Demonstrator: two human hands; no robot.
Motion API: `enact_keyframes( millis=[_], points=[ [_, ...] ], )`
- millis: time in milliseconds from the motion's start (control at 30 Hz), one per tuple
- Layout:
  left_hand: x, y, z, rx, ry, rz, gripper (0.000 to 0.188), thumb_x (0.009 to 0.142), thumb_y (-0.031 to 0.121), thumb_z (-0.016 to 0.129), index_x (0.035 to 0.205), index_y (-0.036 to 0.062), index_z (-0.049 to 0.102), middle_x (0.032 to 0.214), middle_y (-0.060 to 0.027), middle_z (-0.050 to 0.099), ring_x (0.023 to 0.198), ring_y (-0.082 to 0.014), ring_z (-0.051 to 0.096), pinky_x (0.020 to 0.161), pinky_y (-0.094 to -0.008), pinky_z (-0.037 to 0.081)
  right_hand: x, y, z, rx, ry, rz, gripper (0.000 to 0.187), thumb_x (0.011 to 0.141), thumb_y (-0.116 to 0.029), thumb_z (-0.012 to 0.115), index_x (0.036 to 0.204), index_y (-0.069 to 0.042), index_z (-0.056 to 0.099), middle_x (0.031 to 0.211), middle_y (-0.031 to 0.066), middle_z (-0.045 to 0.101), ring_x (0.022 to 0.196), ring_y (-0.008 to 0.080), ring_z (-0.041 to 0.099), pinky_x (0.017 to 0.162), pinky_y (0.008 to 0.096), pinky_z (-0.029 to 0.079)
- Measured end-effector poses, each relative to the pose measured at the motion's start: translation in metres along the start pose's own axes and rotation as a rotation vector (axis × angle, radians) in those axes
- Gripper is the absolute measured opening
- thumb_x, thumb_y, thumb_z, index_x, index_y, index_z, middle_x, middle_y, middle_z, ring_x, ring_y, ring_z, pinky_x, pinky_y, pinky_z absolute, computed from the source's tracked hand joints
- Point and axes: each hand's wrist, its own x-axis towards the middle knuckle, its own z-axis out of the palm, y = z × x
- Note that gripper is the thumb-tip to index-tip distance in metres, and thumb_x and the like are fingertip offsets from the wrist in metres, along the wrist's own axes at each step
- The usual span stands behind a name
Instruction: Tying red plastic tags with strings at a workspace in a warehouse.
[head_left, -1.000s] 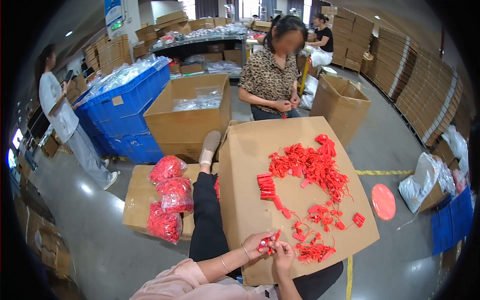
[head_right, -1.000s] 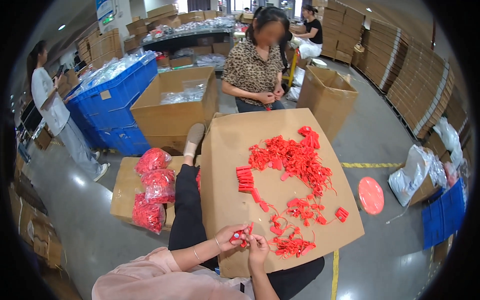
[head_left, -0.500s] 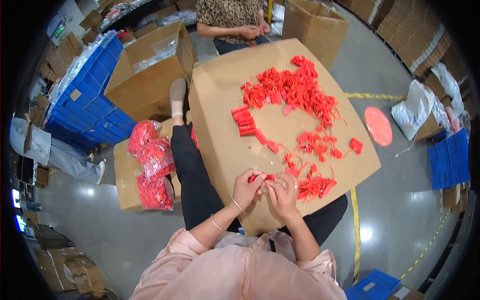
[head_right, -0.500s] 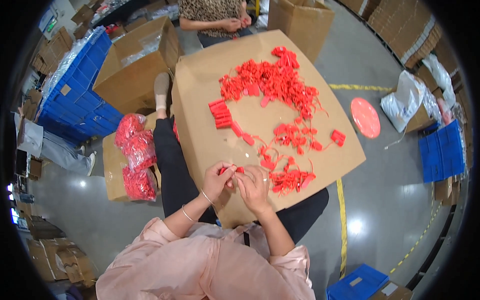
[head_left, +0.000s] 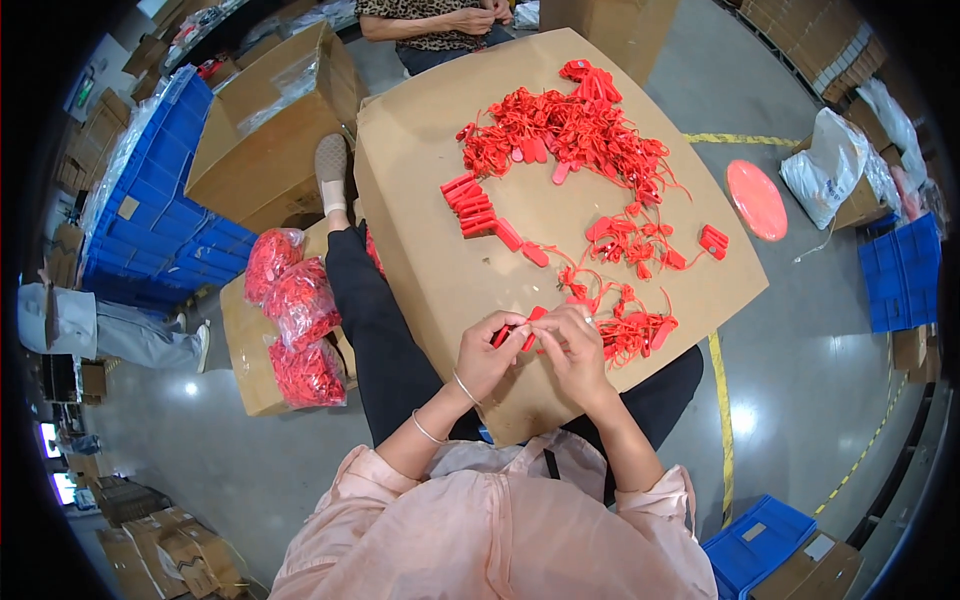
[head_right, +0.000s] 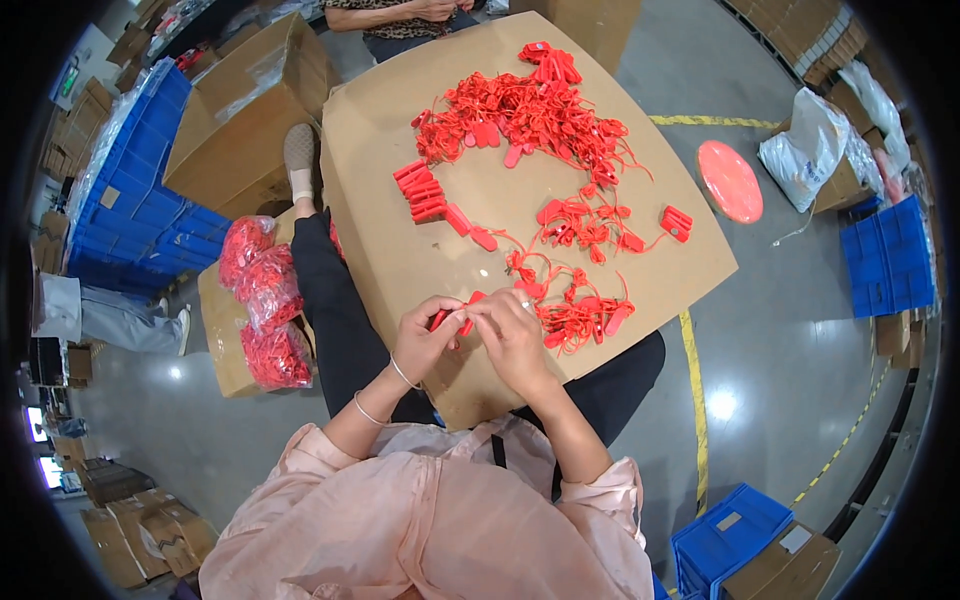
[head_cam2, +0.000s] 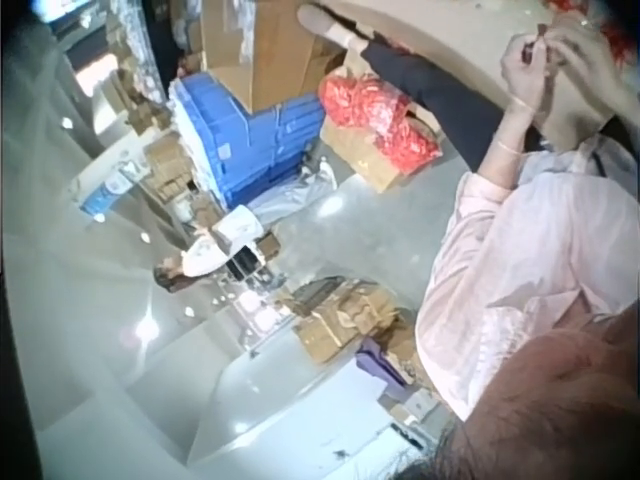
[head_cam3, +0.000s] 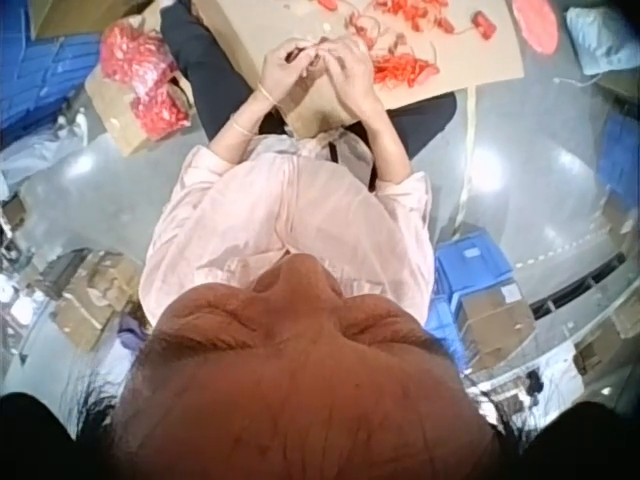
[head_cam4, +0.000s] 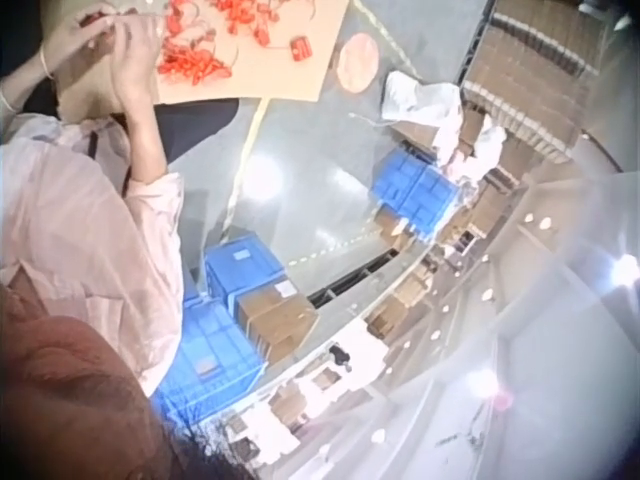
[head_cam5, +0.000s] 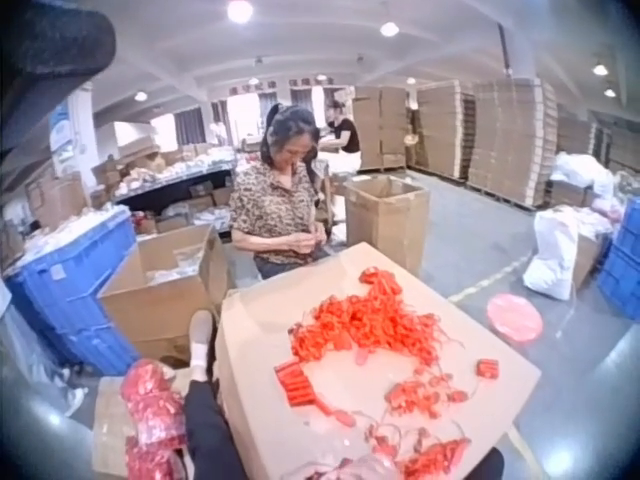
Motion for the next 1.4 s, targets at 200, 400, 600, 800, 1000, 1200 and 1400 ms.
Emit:
enact_keyframes(
  millis=[200,400,600,800,1000,1200,1400],
  points=[
    [0.005,-0.008,-0.007,0.106,-0.061,0.120,0.009,0.078,0.005,0.059,0.086,0.0004,0.058,0.078,-0.0014,0.053,0.070,-0.0041,0.049,0.059,-0.0190,0.039,0.002,-0.001,-0.004,0.196,-0.109,0.273,0.008,0.077,-0.003,0.061,0.085,-0.002,0.061,0.075,0.0069,0.058,0.075,0.0202,0.054,0.070,0.0305,0.042],
    [0.005,0.001,-0.006,0.079,-0.081,0.052,0.006,0.078,0.005,0.060,0.082,0.0011,0.058,0.074,0.0016,0.053,0.065,-0.0031,0.047,0.057,-0.0184,0.039,0.001,-0.001,-0.006,0.213,-0.093,0.291,0.007,0.078,-0.004,0.061,0.085,-0.002,0.061,0.082,0.0066,0.058,0.081,0.0197,0.054,0.078,0.0310,0.041],
    [0.006,0.003,-0.006,0.074,-0.061,-0.034,0.005,0.081,0.007,0.059,0.082,0.0029,0.058,0.068,0.0044,0.053,0.060,-0.0012,0.045,0.052,-0.0170,0.038,-0.002,0.003,-0.005,0.147,-0.153,0.225,0.011,0.077,-0.007,0.061,0.088,-0.004,0.060,0.085,0.0075,0.058,0.086,0.0204,0.055,0.073,0.0313,0.044],
    [0.005,-0.001,0.000,0.060,0.019,0.029,0.005,0.081,0.007,0.058,0.083,0.0018,0.059,0.069,0.0037,0.054,0.062,-0.0013,0.046,0.055,-0.0176,0.040,-0.010,0.002,0.004,0.389,-0.054,0.470,0.011,0.081,-0.009,0.059,0.090,-0.003,0.060,0.085,0.0061,0.059,0.082,0.0160,0.056,0.072,0.0283,0.044],
    [0.005,0.001,-0.004,0.059,-0.087,0.002,0.006,0.082,0.008,0.058,0.084,0.0024,0.059,0.070,0.0032,0.054,0.059,-0.0014,0.044,0.052,-0.0170,0.037,-0.009,0.015,0.001,0.470,-0.158,0.446,0.010,0.085,-0.006,0.054,0.092,0.000,0.058,0.084,0.0019,0.058,0.079,0.0073,0.052,0.072,0.0223,0.042],
    [0.007,0.007,-0.011,-0.191,-0.231,-0.330,0.012,0.084,0.016,0.058,0.079,0.0050,0.058,0.062,0.0043,0.049,0.050,-0.0014,0.039,0.045,-0.0162,0.029,-0.013,0.012,0.006,0.643,-0.144,0.491,0.011,0.087,-0.009,0.053,0.093,0.000,0.057,0.076,0.0008,0.060,0.072,0.0054,0.053,0.066,0.0217,0.043],
    [0.002,0.008,-0.002,0.016,-0.372,-0.317,0.017,0.083,0.021,0.061,0.078,0.0048,0.060,0.057,0.0056,0.045,0.046,-0.0016,0.036,0.041,-0.0187,0.026,-0.010,0.011,0.008,0.758,-0.136,0.620,0.011,0.089,-0.010,0.050,0.092,0.000,0.056,0.072,-0.0004,0.056,0.067,0.0036,0.052,0.061,0.0179,0.042]
  ],
)
